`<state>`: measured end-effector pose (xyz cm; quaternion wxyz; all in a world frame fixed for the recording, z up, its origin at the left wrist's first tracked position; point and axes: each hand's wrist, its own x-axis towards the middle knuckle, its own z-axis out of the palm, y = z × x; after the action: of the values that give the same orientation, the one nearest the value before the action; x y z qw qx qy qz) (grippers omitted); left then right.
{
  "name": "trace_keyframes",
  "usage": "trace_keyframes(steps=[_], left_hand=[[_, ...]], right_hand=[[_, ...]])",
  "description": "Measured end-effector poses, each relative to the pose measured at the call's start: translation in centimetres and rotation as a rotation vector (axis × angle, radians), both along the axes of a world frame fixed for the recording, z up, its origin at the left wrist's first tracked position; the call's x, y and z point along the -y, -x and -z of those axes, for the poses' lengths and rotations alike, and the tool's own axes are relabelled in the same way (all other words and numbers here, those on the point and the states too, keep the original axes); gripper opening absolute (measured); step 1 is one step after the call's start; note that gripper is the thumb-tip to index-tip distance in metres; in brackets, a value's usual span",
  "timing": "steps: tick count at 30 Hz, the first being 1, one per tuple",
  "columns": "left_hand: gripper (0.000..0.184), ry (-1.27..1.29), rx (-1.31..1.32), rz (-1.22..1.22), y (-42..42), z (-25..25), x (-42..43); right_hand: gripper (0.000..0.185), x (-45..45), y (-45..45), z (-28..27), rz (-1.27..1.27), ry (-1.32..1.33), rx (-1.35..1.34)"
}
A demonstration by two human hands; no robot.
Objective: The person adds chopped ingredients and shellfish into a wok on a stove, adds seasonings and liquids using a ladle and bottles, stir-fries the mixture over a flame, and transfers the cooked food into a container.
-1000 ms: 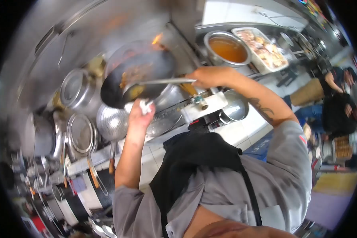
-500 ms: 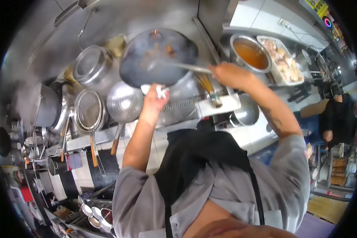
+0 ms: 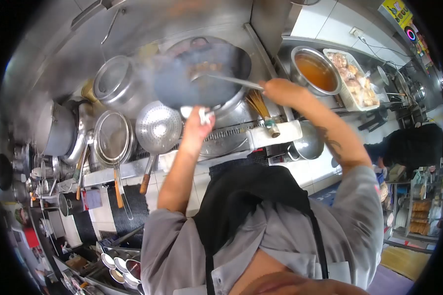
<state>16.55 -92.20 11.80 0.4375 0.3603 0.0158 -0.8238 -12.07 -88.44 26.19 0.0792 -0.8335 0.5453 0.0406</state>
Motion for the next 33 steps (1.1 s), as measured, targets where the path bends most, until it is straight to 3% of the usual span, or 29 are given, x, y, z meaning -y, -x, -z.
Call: trace_keyframes(steps=[2, 4, 7, 10, 16, 19, 22, 23, 24, 25, 26, 28, 29, 30, 33], left_hand=[[0.008, 0.12, -0.112, 0.051, -0.6, 6.0, -3.3], [0.008, 0.144, 0.043, 0.064, -0.5, 4.3, -7.9], [0.007, 0.079, 0.148, 0.014, -1.5, -0.3, -6.3], [0.003, 0.027, 0.005, 0.006, -2.5, -3.1, -3.1], [0.004, 0.109, -0.067, -0.02, -3.0, -4.1, -3.0], [0.005, 0.189, -0.009, -0.028, -3.0, -5.8, -3.4], [0.003, 0.375, 0.21, -0.045, -2.6, -8.9, -5.7], [0.005, 0.378, 0.331, 0.001, -2.4, -7.8, -6.3], [0.008, 0.405, 0.348, 0.002, -2.2, -3.5, -6.2], [0.008, 0.451, 0.399, 0.02, -1.8, -4.2, -6.9], [0.009, 0.485, 0.448, 0.043, -1.5, -4.6, -7.7], [0.008, 0.372, 0.424, 0.032, -2.2, -3.9, -6.5], [0.007, 0.471, 0.353, 0.068, -3.0, -6.3, -6.7], [0.006, 0.349, 0.185, 0.121, -3.8, -5.8, -5.2], [0.005, 0.186, 0.116, 0.141, -4.8, -4.8, -6.4]], right_hand=[[0.028, -0.3, -0.5, 1.5, -0.024, 0.191, -0.099], [0.031, -1.7, -1.0, 0.7, 0.032, 0.2, -0.102], [0.033, -2.9, -0.9, -0.5, 0.007, 0.15, -0.119], [0.037, -4.0, -0.3, 0.0, 0.046, 0.178, -0.022], [0.039, -5.3, 0.2, 1.2, 0.264, 0.281, 0.315], [0.04, -4.9, -0.6, 0.4, 0.342, 0.318, 0.45], [0.042, -3.8, -2.0, -0.5, 0.449, 0.306, 0.529], [0.042, -3.6, -2.6, -0.4, 0.52, 0.268, 0.527], [0.042, -3.3, -3.0, -0.1, 0.587, 0.232, 0.524], [0.036, -2.7, -3.1, 2.6, 0.599, 0.264, 0.493], [0.035, -3.2, -4.2, 3.4, 0.576, 0.183, 0.602], [0.027, -4.1, -7.7, 3.2, 0.655, -0.226, 0.907], [0.023, -4.7, -9.2, 2.7, 0.74, -0.48, 1.167], [0.018, -4.9, -9.9, 2.2, 0.817, -0.73, 1.426], [0.018, -5.4, -8.2, 3.4, 0.735, -1.24, 2.002]])
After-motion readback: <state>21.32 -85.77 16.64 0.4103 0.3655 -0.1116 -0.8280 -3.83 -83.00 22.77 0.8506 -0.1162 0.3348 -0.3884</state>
